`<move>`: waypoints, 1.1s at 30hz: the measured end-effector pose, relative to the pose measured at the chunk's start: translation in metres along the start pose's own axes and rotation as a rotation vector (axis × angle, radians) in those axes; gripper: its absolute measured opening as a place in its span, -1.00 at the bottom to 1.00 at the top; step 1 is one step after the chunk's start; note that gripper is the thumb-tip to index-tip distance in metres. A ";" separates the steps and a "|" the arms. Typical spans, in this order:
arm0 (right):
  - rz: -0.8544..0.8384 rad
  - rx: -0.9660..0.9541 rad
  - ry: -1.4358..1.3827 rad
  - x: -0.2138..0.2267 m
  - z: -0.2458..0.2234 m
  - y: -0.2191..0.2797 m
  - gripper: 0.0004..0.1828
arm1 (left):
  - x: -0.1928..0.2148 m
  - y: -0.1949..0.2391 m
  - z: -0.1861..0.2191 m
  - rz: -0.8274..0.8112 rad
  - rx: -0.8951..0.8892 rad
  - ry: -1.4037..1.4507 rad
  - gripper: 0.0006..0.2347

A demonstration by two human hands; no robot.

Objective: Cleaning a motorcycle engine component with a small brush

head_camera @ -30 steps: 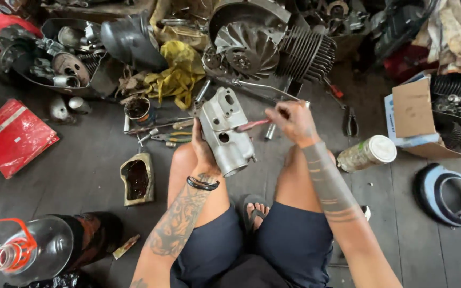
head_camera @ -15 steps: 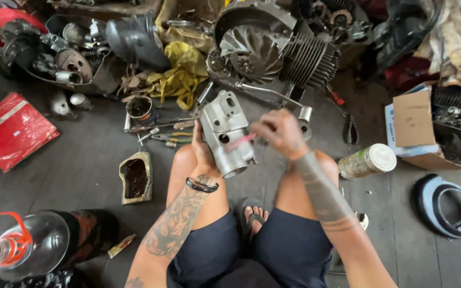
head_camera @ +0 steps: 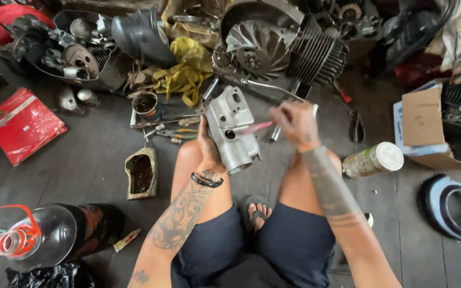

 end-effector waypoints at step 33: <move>-0.150 0.123 -0.068 -0.003 -0.026 -0.002 -0.55 | 0.022 -0.038 0.005 0.022 -0.007 0.052 -0.50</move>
Point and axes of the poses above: each hand's wrist, its own y-axis away from the middle knuckle, its own x-axis out of the back of the hand, z = x × y, the point moved 3 cm from there along -y, towards the middle knuckle, and after that the axes turned 2 degrees about z, right-handed, at the moved point
